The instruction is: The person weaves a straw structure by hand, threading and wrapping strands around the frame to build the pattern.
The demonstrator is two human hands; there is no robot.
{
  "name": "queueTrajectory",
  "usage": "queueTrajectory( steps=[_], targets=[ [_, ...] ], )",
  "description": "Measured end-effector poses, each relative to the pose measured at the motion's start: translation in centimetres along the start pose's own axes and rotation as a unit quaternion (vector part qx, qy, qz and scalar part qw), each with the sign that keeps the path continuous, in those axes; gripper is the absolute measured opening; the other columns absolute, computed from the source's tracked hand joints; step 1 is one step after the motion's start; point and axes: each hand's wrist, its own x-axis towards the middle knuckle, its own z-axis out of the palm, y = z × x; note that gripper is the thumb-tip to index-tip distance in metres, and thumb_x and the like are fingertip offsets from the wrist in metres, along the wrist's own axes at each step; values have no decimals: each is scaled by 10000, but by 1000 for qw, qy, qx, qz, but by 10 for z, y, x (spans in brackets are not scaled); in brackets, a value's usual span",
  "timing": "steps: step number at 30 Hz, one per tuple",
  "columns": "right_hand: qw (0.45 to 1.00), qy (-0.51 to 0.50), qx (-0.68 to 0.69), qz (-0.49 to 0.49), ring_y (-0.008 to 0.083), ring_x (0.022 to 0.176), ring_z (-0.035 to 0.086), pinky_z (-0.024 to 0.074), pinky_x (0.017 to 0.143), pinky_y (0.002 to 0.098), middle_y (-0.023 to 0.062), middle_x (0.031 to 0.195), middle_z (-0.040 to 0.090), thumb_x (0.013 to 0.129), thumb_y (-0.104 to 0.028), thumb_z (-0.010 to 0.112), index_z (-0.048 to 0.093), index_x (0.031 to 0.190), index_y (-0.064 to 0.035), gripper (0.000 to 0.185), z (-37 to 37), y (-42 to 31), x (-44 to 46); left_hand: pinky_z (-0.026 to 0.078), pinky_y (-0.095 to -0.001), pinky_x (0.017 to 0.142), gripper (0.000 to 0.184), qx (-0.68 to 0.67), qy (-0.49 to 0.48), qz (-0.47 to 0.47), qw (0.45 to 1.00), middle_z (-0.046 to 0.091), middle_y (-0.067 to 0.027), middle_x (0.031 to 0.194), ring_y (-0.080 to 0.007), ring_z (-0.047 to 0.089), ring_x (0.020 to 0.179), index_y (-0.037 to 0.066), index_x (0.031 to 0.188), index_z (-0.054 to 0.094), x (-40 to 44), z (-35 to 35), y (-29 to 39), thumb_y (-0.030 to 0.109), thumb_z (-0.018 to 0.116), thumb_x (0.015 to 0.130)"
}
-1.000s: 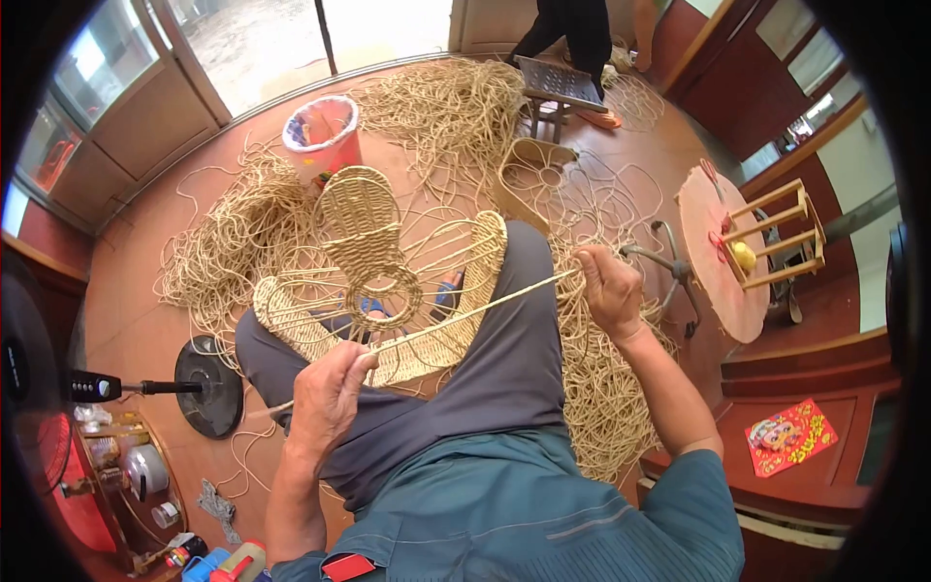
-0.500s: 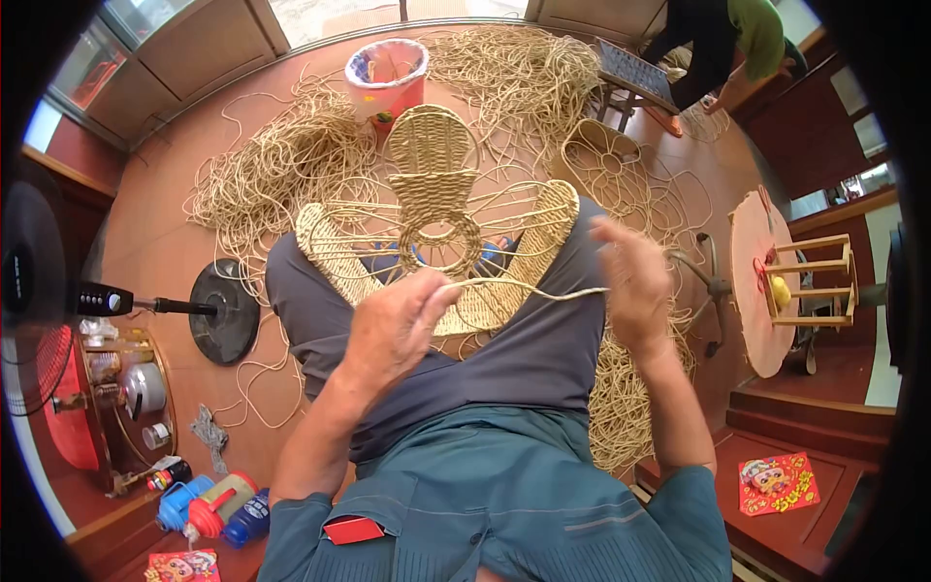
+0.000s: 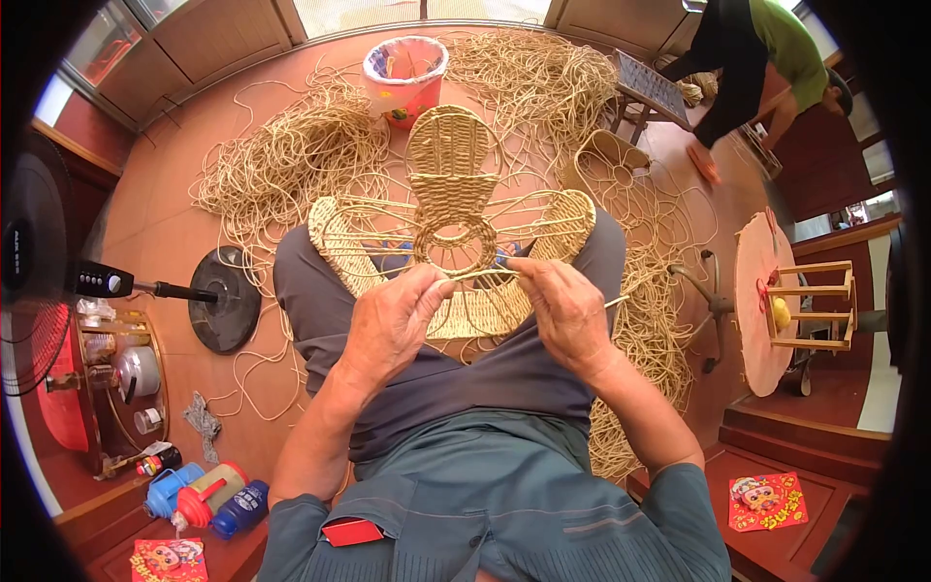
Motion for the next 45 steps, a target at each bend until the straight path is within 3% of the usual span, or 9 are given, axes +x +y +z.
queueTrajectory(
  steps=[4,7,13,15,20,21,30,36,45],
  targets=[
    [995,24,93,-4,363,996,781,623,871,445,131,1150,811,1054,-66,761,735,1384,-81,331,19,-24,10,552,-507,711,221,5,2,28,1000,719,-177,878,-424,731,825,73,1106,741,11,14,10,284,690,1145],
    [989,63,135,-12,357,934,794,633,793,435,127,1092,818,1042,-67,781,760,1333,-78,292,33,-22,15,565,-510,725,230,33,1,26,999,735,-177,897,-430,745,856,75,1088,743,17,16,11,288,682,1148],
    [979,103,146,102,237,809,799,621,724,373,114,953,819,1106,-126,753,781,1202,-48,127,29,-2,29,467,-345,636,252,-25,54,-4,998,653,-45,770,-137,563,675,39,1081,792,33,-4,12,264,705,1156],
    [958,136,170,184,133,763,764,588,687,320,84,863,807,1145,-167,726,774,1135,-24,151,21,4,44,426,-308,620,266,-64,91,-55,992,620,7,760,-82,507,687,32,1080,795,39,-14,18,270,707,1159],
    [947,192,149,209,103,752,760,589,681,287,76,852,810,1122,-182,770,764,1084,-9,176,12,28,64,389,-268,616,284,-58,148,-29,987,620,56,785,-40,471,706,4,1060,777,54,-23,7,261,717,1162],
    [947,196,151,205,102,751,759,591,679,285,78,850,809,1115,-181,780,764,1082,-6,178,11,29,64,508,-345,659,276,-61,154,-25,986,713,-63,772,-130,625,683,26,1086,771,55,-23,5,295,743,1141],
    [967,168,96,165,153,724,767,590,658,318,105,871,795,1056,-131,804,757,1009,-9,139,17,23,70,519,-307,718,242,-38,156,-39,986,746,-20,873,-85,616,780,3,1102,772,70,-17,11,243,756,1133],
    [957,162,147,189,187,735,761,588,697,360,100,846,791,1057,-159,802,763,1017,-12,158,37,35,85,547,-339,721,177,40,189,73,979,743,-57,896,-139,666,770,42,1225,786,98,-7,-1,153,769,1088],
    [946,137,196,219,198,718,746,577,684,376,109,805,766,1068,-163,789,745,1012,-9,170,50,43,84,624,-532,758,362,250,104,90,958,807,-197,911,-394,808,842,118,1412,717,124,-2,4,151,701,1052]
  ],
)
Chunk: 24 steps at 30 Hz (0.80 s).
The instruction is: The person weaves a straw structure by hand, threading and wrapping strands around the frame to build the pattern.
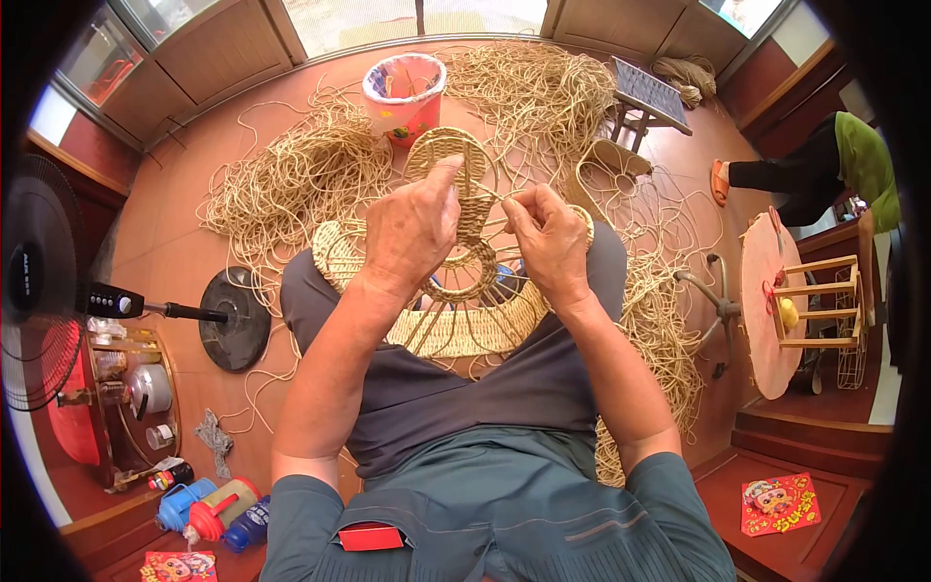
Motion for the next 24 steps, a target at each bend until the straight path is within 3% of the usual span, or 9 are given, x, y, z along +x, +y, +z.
queueTrajectory(
  steps=[4,10,17,20,24],
  targets=[
    [1000,3,-1,-10,204,691,730,569,671,385,106,784,750,1068,-162,785,738,1003,-12,170,2,5,1,608,-582,805,337,33,-38,-18,999,790,-250,892,-455,791,863,146,1391,739,9,4,0,212,690,1064],
    [1000,5,7,-18,204,682,726,565,658,388,104,765,744,1066,-163,783,741,997,-12,171,2,3,2,606,-573,789,174,33,-48,-16,998,792,-219,888,-451,790,871,103,1200,719,17,9,-1,224,697,1077],
    [999,15,-4,-34,233,677,736,574,660,396,105,766,752,1057,-166,792,742,1000,-16,168,-1,-1,2,603,-443,694,64,15,71,50,996,805,-103,928,-319,805,818,126,1115,704,-3,10,5,179,734,1094],
    [999,12,-19,-50,266,725,746,590,698,409,109,867,775,1043,-161,801,762,1038,-41,126,-2,-6,2,601,-421,686,67,6,105,60,993,806,-85,936,-297,805,807,128,1116,707,-7,14,3,167,751,1085],
    [976,60,-115,-175,296,917,745,592,829,439,91,1051,779,1006,-126,806,791,1102,-89,104,-4,-21,3,600,-414,692,68,-1,99,32,995,806,-96,923,-297,803,799,122,1123,732,-16,10,1,168,757,1079]
  ],
)
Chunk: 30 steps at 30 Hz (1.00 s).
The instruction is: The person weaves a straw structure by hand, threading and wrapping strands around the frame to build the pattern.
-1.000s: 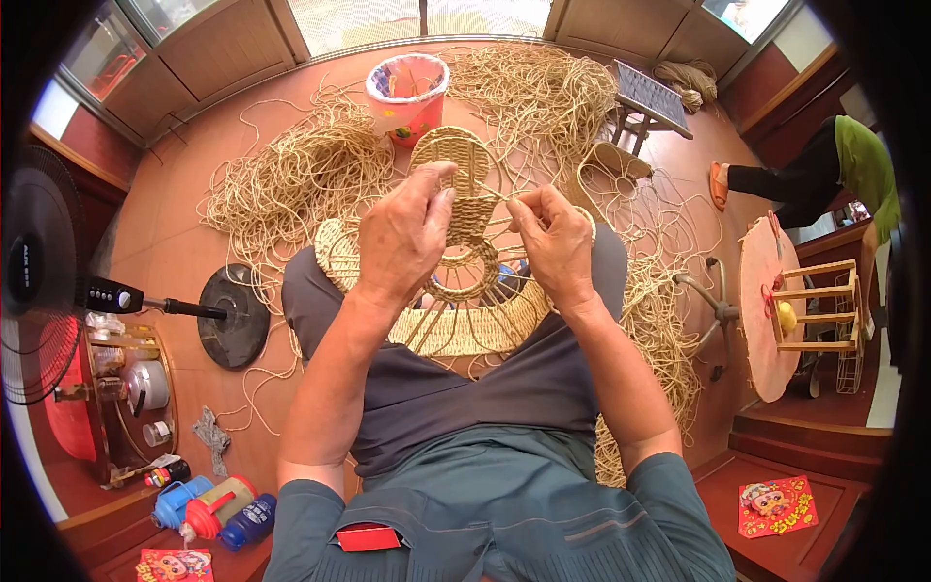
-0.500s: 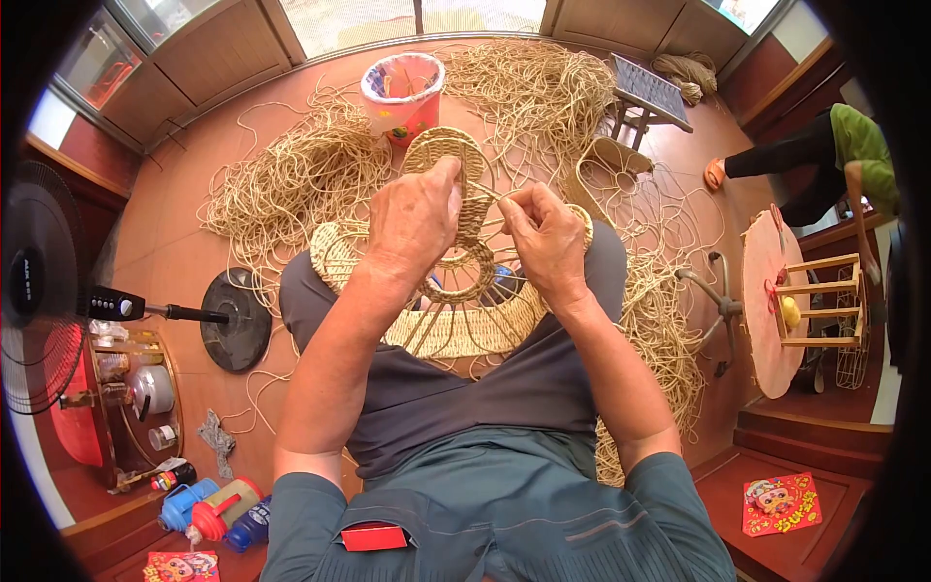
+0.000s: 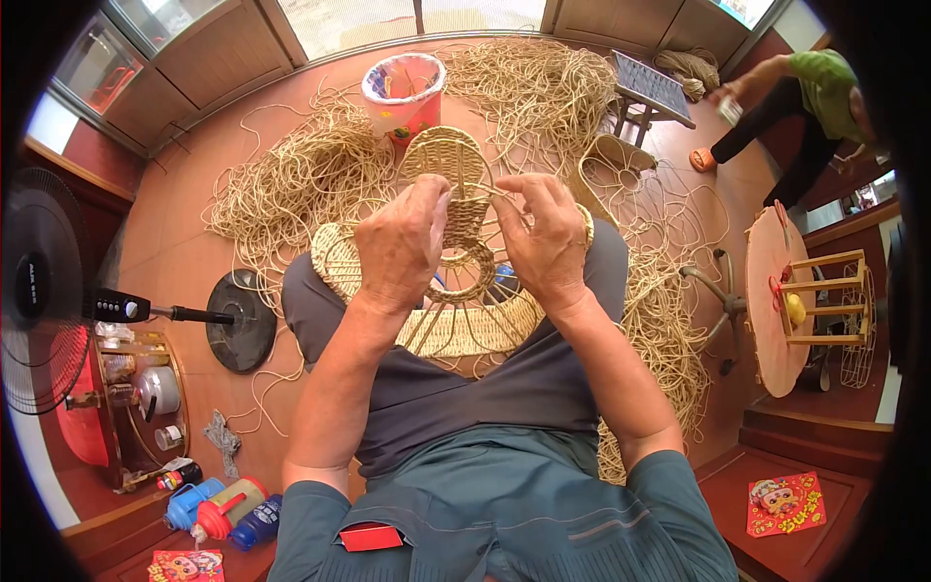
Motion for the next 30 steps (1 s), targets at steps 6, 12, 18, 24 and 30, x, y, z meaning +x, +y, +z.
queueTrajectory(
  steps=[6,12,18,24,30],
  targets=[
    [992,-3,-35,-124,297,1034,715,556,927,456,41,1109,764,952,-73,798,807,1151,-131,207,11,-6,5,589,-410,703,104,-58,-22,-87,994,803,-114,903,-286,791,765,99,1129,791,-12,-12,-6,183,753,1080],
    [986,-20,-64,-150,265,1022,714,541,909,442,4,1128,756,944,-109,808,809,1174,-161,236,26,-9,6,609,-428,775,113,-68,-15,-94,993,818,-118,997,-316,798,886,84,1146,796,-6,-19,-11,148,740,1070],
    [985,-10,-66,-159,250,991,712,531,861,435,2,1079,734,952,-137,810,799,1184,-172,235,30,-9,9,613,-425,810,114,-59,18,-19,998,803,-103,1068,-312,789,928,75,1156,810,11,-18,-19,104,750,1063],
    [989,-2,-66,-135,256,911,726,544,799,425,13,1013,708,973,-178,815,773,1108,-168,142,36,-14,16,600,-417,792,97,-56,-5,-17,998,741,-84,1004,-301,762,890,79,1123,828,24,-22,-20,113,793,1039],
    [993,10,-73,-97,278,837,738,574,729,427,41,982,702,994,-216,822,760,1037,-143,105,44,-16,17,591,-415,831,77,-42,29,38,998,726,-71,980,-281,748,970,79,1072,818,35,-16,-29,121,832,1009]
  ],
)
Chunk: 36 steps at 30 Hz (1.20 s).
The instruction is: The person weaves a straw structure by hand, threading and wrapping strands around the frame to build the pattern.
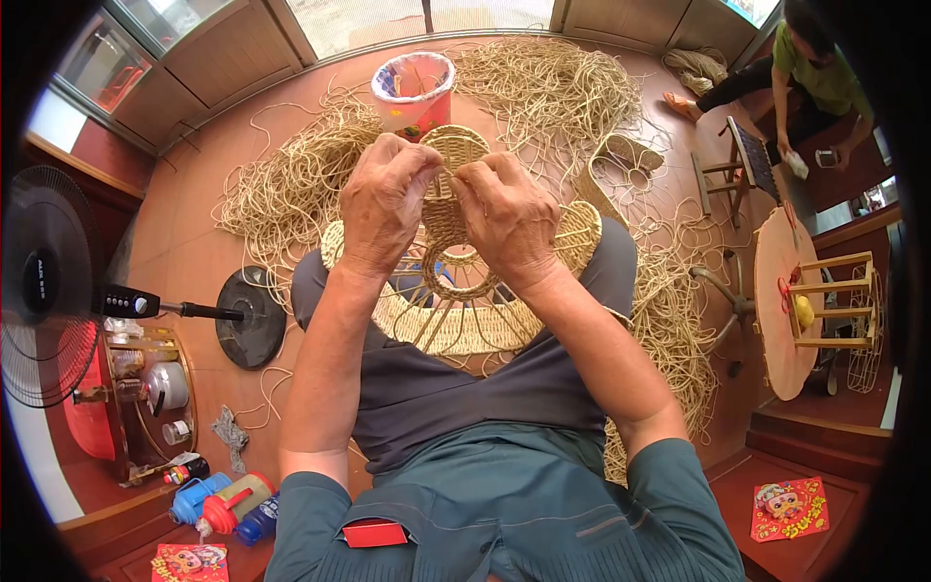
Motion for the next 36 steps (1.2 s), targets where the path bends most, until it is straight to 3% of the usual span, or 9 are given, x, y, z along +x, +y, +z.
queueTrajectory(
  steps=[4,7,10,19,26,34,36],
  targets=[
    [999,-18,-24,21,291,821,765,588,697,421,56,988,736,1027,-223,807,776,1021,-129,99,1,-4,2,594,-406,878,184,39,40,-16,998,746,-62,1010,-258,742,1035,83,1154,788,1,5,0,126,857,988],
    [999,-25,-22,31,299,813,767,588,694,432,61,975,729,1041,-236,792,763,1005,-127,119,3,-5,2,604,-372,886,302,-67,10,-121,990,766,-56,1050,-198,741,1007,80,1273,750,2,8,-1,120,857,994],
    [998,-42,-12,39,312,845,770,595,714,458,78,956,707,1036,-246,781,728,1004,-123,138,2,-6,2,602,-333,886,368,-229,-51,-232,944,765,-48,1074,-135,726,986,60,1364,709,3,6,0,92,828,1017],
    [991,-124,-41,21,337,923,782,614,780,491,93,964,716,1051,-179,700,678,1020,-101,87,-14,-14,20,566,-256,818,435,-360,-108,-277,884,732,-15,1077,-91,680,931,38,1443,668,11,-1,-13,86,797,1030],
    [985,-153,-79,-18,306,997,780,624,826,463,94,1028,718,980,-113,692,688,1046,-103,66,-18,-18,23,600,-284,859,475,-374,-99,-281,878,723,-38,1074,-112,694,966,-5,1427,674,11,-1,-13,73,807,977],
    [991,-121,-46,-23,369,839,770,590,685,527,103,979,724,1027,-183,724,669,1010,-116,88,-1,-19,20,581,-292,813,471,-278,-68,-229,931,703,-46,1084,-130,673,951,26,1421,691,-1,9,-26,31,719,951],
    [992,-100,-76,-15,361,831,767,584,674,519,96,987,722,1037,-211,736,667,997,-122,119,-4,-7,16,587,-299,824,496,-328,-71,-224,915,695,-47,1077,-128,671,944,7,1430,679,3,23,-25,-2,676,934]
  ],
)
